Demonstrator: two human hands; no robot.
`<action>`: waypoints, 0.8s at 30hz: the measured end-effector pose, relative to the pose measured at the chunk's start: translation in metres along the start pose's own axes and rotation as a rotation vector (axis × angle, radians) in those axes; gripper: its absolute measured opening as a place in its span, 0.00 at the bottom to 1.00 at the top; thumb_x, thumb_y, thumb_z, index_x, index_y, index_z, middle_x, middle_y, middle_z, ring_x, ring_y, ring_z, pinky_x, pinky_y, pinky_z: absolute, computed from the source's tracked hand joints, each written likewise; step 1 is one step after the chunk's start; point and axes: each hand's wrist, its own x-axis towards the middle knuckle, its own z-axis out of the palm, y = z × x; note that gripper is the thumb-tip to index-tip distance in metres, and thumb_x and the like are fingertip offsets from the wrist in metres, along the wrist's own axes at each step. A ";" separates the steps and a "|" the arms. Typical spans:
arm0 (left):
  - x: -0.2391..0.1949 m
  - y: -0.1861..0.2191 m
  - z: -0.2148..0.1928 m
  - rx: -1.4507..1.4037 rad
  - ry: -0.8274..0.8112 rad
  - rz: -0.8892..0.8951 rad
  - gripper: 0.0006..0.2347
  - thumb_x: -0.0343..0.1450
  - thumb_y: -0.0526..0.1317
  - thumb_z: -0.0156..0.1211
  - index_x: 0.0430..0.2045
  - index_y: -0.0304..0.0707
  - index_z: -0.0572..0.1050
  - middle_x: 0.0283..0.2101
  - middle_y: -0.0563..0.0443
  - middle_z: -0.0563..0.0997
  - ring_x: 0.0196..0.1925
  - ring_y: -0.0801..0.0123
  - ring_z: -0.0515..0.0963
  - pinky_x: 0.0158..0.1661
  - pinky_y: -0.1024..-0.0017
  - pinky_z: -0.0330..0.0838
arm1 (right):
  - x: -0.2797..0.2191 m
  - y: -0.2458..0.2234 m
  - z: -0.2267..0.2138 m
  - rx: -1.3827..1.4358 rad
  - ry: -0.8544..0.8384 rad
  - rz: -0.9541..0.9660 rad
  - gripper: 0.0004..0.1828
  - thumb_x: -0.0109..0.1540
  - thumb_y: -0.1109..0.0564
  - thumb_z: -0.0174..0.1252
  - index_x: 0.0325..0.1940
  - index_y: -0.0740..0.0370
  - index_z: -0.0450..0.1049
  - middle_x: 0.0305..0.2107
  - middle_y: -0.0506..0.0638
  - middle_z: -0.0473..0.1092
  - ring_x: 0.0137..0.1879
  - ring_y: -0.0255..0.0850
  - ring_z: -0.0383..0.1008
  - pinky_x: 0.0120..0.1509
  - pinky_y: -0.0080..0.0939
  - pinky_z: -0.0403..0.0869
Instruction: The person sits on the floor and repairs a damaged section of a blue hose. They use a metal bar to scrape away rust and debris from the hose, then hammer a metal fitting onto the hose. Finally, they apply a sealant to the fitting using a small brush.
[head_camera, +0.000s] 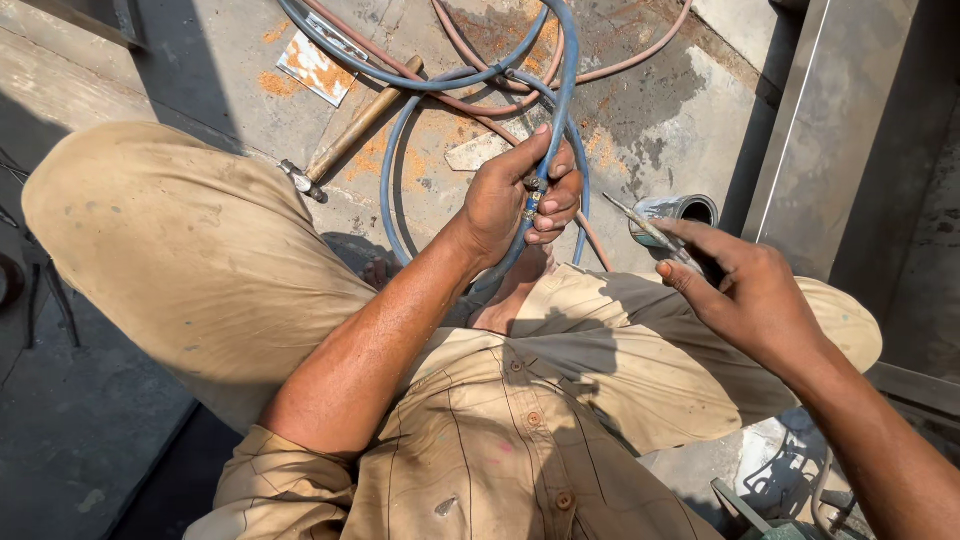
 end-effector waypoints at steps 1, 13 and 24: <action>-0.001 -0.005 0.000 0.034 0.020 -0.028 0.19 0.82 0.55 0.34 0.29 0.44 0.63 0.22 0.57 0.62 0.21 0.77 0.62 0.17 0.79 0.54 | -0.014 -0.005 -0.007 0.015 0.066 -0.072 0.25 0.63 0.49 0.66 0.65 0.47 0.76 0.32 0.53 0.79 0.25 0.48 0.73 0.30 0.44 0.69; 0.001 -0.034 -0.009 0.305 0.183 -0.059 0.21 0.78 0.62 0.40 0.26 0.46 0.62 0.21 0.60 0.60 0.19 0.82 0.63 0.17 0.80 0.57 | -0.035 -0.048 -0.005 -0.217 0.361 -0.646 0.17 0.63 0.56 0.70 0.56 0.57 0.81 0.26 0.48 0.68 0.24 0.38 0.67 0.26 0.42 0.64; 0.003 -0.046 -0.018 0.429 0.213 -0.041 0.22 0.77 0.64 0.40 0.25 0.48 0.60 0.22 0.62 0.59 0.20 0.83 0.62 0.17 0.81 0.59 | -0.032 -0.038 0.002 -0.424 0.428 -0.699 0.16 0.65 0.57 0.68 0.58 0.53 0.81 0.29 0.49 0.70 0.27 0.39 0.68 0.27 0.41 0.65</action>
